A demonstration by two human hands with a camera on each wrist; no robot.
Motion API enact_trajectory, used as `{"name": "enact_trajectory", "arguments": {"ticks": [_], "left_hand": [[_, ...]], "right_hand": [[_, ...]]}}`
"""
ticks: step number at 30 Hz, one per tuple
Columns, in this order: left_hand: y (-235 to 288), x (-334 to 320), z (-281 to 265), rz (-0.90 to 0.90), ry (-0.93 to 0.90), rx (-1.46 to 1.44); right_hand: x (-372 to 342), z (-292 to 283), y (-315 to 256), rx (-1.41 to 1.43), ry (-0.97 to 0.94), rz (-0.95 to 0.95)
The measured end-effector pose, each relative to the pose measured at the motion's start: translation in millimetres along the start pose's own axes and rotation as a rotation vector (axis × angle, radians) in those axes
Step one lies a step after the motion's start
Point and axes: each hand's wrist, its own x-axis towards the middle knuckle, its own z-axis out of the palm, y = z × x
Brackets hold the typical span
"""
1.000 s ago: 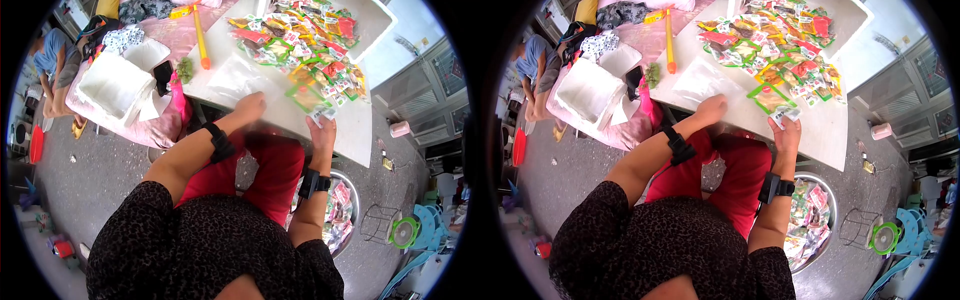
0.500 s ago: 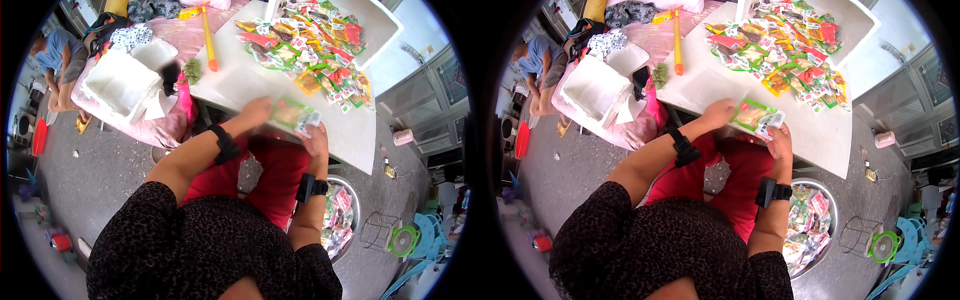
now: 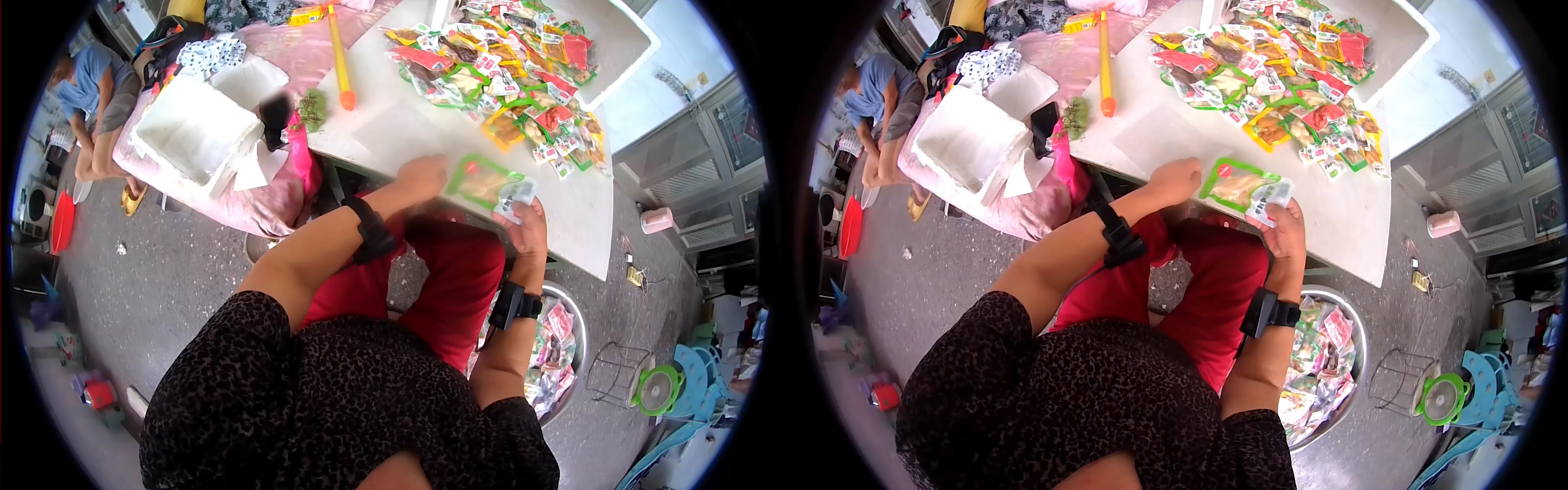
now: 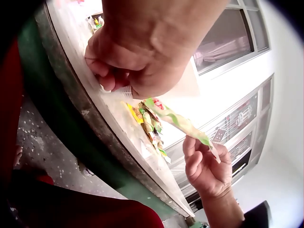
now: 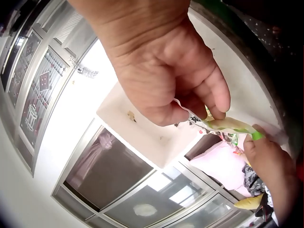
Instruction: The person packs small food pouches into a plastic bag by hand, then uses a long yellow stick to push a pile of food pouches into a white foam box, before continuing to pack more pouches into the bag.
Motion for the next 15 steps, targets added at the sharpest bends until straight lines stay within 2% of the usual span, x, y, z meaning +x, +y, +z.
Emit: {"name": "enact_trajectory", "arguments": {"ticks": [3,6,10,15], "left_hand": [[0.9,2.4,0.1,0.003,0.002,-0.028],[8.8,-1.0,-10.2,-0.037,0.004,-0.085],[15.6,-6.1,-19.2,-0.048,0.015,-0.157],[12.9,-1.8,-11.9,-0.013,0.001,-0.115]], "right_hand": [[5.3,0.6,4.9,-0.046,0.041,0.070],[10.6,-5.7,9.7,-0.010,-0.013,0.109],[10.9,-7.4,9.9,-0.006,-0.032,0.126],[15.6,6.3,12.3,-0.047,0.015,0.088]]}}
